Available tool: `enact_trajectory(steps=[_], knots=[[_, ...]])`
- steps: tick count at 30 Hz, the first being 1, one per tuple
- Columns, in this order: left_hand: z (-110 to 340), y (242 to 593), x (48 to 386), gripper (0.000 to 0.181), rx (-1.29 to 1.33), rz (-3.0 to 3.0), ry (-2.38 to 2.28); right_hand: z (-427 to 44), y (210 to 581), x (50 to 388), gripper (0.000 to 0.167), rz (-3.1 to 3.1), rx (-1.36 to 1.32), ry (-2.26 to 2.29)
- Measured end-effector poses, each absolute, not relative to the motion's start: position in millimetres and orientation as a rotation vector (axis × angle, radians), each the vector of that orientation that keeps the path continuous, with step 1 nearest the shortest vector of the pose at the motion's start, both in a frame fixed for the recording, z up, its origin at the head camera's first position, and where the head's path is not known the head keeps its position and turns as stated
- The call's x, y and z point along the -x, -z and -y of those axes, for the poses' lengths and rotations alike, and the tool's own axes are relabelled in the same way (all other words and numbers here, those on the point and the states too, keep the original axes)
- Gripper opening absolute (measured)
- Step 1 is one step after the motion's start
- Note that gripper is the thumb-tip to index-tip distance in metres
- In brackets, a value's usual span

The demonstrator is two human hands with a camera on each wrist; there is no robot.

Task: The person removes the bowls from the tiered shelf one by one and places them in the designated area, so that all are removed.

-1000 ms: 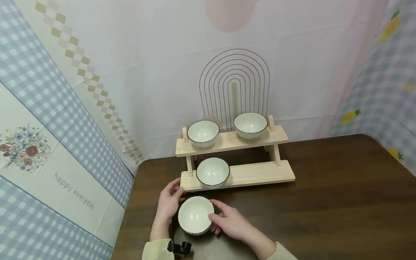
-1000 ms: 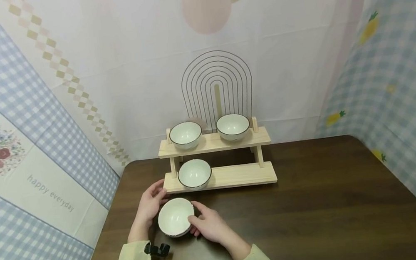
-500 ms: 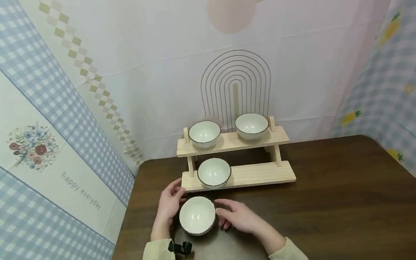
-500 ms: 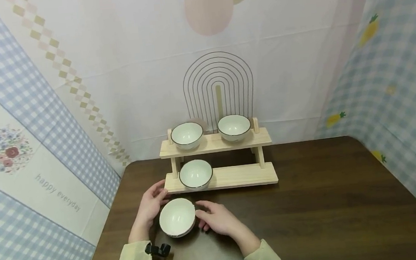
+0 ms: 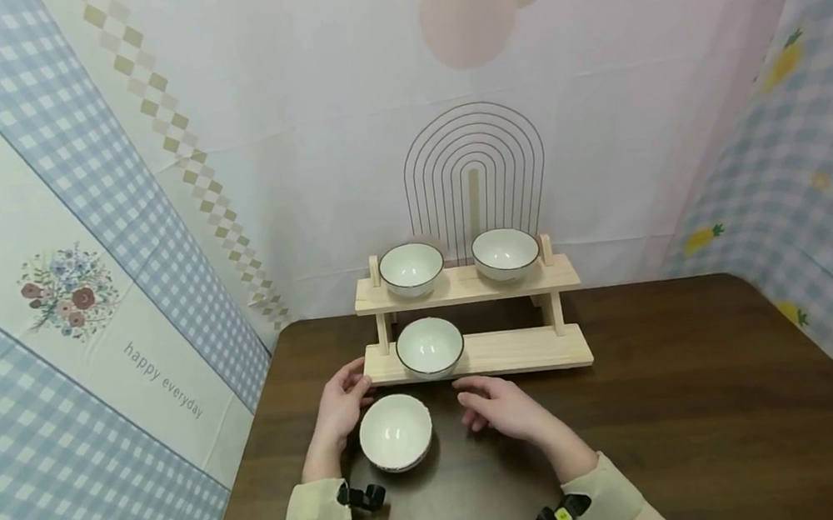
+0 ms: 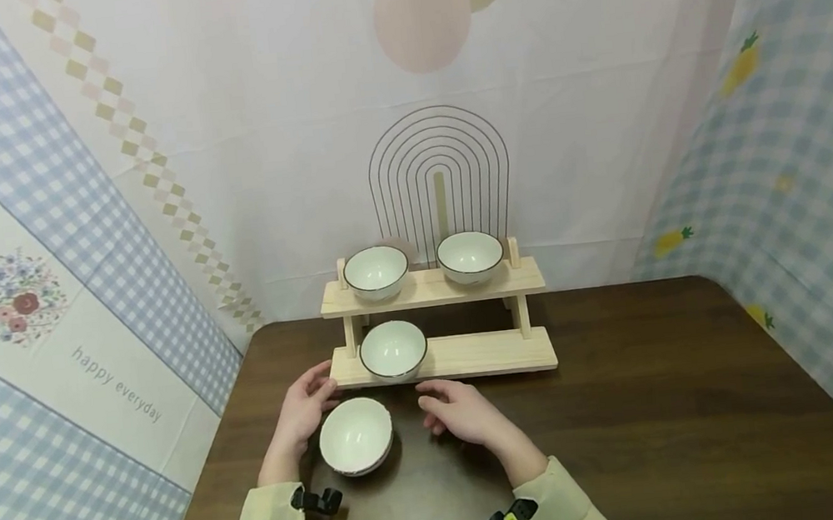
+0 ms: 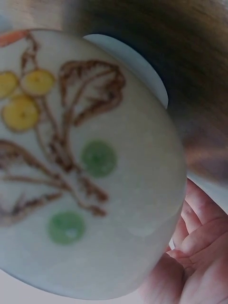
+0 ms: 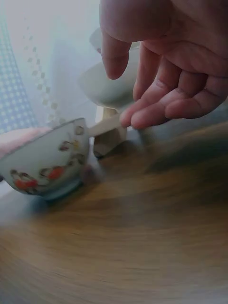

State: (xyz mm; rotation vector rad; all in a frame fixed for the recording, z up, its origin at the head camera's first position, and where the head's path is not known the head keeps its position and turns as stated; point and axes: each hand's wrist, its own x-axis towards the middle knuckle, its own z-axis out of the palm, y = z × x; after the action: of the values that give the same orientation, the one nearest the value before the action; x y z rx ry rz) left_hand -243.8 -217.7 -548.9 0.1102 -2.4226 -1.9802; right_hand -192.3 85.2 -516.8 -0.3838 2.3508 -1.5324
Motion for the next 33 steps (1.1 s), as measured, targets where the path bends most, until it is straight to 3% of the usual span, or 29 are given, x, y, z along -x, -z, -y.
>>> enact_trajectory(steps=[9, 23, 33], knots=[[212.1, 551.1, 244.2, 0.04, -0.127, 2.423, 1.972, -115.5, 511.7, 211.3, 0.038, -2.352, 0.315, 1.572], [203.6, 552.1, 251.4, 0.04, -0.153, 2.405, 1.955, -136.1, 508.2, 244.6, 0.041, -2.405, 0.164, 1.675], [199.0, 550.2, 254.5, 0.04, -0.18, 2.392, 1.947, -140.1, 510.0, 262.0, 0.042, -2.41, 0.197, 1.71]])
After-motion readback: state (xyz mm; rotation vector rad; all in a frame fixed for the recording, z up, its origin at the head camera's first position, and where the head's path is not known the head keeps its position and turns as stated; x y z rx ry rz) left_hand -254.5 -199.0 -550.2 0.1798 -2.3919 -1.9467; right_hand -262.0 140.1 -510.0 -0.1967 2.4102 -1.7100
